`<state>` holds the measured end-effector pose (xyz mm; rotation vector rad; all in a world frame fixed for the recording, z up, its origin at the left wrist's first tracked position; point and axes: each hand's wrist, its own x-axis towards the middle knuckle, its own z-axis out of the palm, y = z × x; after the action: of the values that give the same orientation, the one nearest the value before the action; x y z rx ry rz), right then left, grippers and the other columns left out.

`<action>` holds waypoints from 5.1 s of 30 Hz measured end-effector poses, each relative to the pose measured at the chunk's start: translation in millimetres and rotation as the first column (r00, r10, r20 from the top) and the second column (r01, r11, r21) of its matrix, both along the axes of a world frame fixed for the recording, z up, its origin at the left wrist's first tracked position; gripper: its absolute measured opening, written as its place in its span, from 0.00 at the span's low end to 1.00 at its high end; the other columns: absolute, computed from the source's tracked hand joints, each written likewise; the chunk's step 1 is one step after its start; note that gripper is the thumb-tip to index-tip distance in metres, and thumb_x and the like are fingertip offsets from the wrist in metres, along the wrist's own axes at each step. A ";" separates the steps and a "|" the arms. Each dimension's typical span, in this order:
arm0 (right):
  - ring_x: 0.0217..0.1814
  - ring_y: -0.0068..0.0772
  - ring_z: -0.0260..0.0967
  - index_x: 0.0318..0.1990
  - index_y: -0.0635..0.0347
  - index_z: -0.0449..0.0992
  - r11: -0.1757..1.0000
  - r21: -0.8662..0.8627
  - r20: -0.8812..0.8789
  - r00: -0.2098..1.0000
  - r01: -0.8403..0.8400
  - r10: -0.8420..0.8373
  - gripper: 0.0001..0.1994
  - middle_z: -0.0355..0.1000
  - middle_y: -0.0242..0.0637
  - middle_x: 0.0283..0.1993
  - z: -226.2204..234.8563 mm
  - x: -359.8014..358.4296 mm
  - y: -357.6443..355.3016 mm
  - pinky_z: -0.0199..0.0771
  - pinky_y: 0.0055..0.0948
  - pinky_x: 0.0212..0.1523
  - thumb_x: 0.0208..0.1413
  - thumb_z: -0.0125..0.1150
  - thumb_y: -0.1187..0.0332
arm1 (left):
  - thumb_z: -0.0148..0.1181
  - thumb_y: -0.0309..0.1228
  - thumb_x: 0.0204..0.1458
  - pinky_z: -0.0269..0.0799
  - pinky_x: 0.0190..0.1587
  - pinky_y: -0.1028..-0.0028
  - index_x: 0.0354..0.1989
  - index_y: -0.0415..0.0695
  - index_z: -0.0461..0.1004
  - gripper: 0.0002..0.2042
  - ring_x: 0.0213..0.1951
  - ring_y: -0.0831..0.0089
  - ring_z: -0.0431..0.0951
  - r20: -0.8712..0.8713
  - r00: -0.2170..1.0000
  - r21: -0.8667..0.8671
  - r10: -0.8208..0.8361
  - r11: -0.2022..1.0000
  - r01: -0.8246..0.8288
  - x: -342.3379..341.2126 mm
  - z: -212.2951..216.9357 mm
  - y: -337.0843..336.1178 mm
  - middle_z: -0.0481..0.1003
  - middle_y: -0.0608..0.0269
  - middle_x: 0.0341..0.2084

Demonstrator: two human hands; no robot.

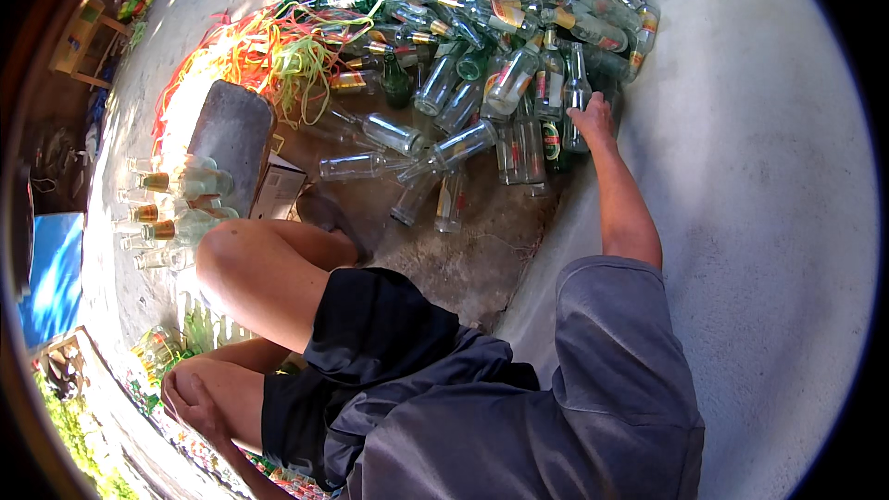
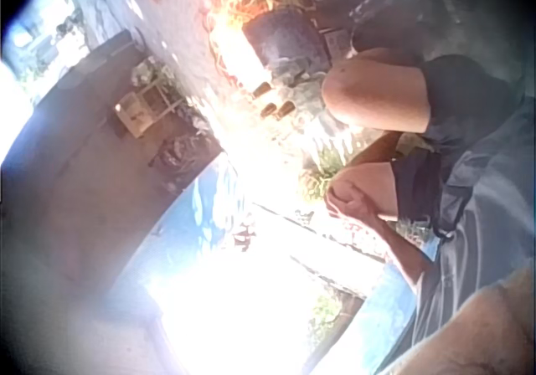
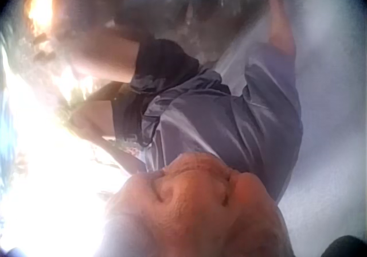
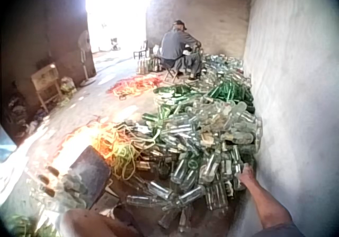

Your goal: The person sits on the ground and sorts glass bottles by picking them up from a pile and placing them onto a flat surface. The person handles clear and green glass bottles, arranging them in rows on the surface.

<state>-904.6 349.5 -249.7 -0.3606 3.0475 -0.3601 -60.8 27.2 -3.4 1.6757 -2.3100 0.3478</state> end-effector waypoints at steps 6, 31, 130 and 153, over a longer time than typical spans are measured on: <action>0.66 0.63 0.71 0.60 0.65 0.66 1.000 -0.005 0.099 0.995 0.019 -0.018 0.39 0.72 0.63 0.61 4.2 -3.5 -6.8 0.73 0.52 0.66 0.46 0.80 0.53 | 0.63 0.42 0.61 0.59 0.69 0.50 0.64 0.41 0.73 0.26 0.63 0.48 0.71 -0.005 1.000 0.009 -0.015 1.000 0.015 0.7 1.9 -0.3 0.75 0.49 0.60; 0.63 0.62 0.75 0.58 0.70 0.65 0.997 -0.002 0.135 0.988 0.075 -0.074 0.39 0.76 0.64 0.58 10.7 5.0 -18.3 0.75 0.48 0.65 0.43 0.77 0.55 | 0.62 0.39 0.61 0.57 0.71 0.51 0.64 0.40 0.73 0.25 0.64 0.49 0.71 -0.044 0.999 0.013 -0.020 1.000 0.021 -2.2 0.6 0.4 0.75 0.49 0.60; 0.51 0.57 0.73 0.52 0.61 0.73 0.186 -0.701 -0.169 0.414 -0.689 0.895 0.30 0.72 0.46 0.49 26.7 474.8 -462.9 0.77 0.47 0.51 0.38 0.81 0.74 | 0.72 0.31 0.48 0.67 0.64 0.52 0.49 0.39 0.79 0.20 0.58 0.48 0.73 -0.257 0.964 0.025 0.067 0.998 -0.063 -14.8 24.7 5.3 0.78 0.52 0.53; 0.41 0.45 0.72 0.44 0.62 0.71 0.096 -0.636 -0.304 0.363 -0.765 0.881 0.26 0.69 0.42 0.42 28.0 472.5 -466.8 0.77 0.41 0.42 0.39 0.82 0.73 | 0.71 0.26 0.47 0.65 0.66 0.53 0.50 0.38 0.78 0.20 0.59 0.49 0.72 -0.267 0.960 0.102 0.088 0.993 -0.063 -18.7 29.5 2.9 0.77 0.50 0.55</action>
<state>-432.1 -117.3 -221.7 -1.8671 1.8005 -1.3126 -79.5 30.1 26.1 1.7365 -2.0945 0.0215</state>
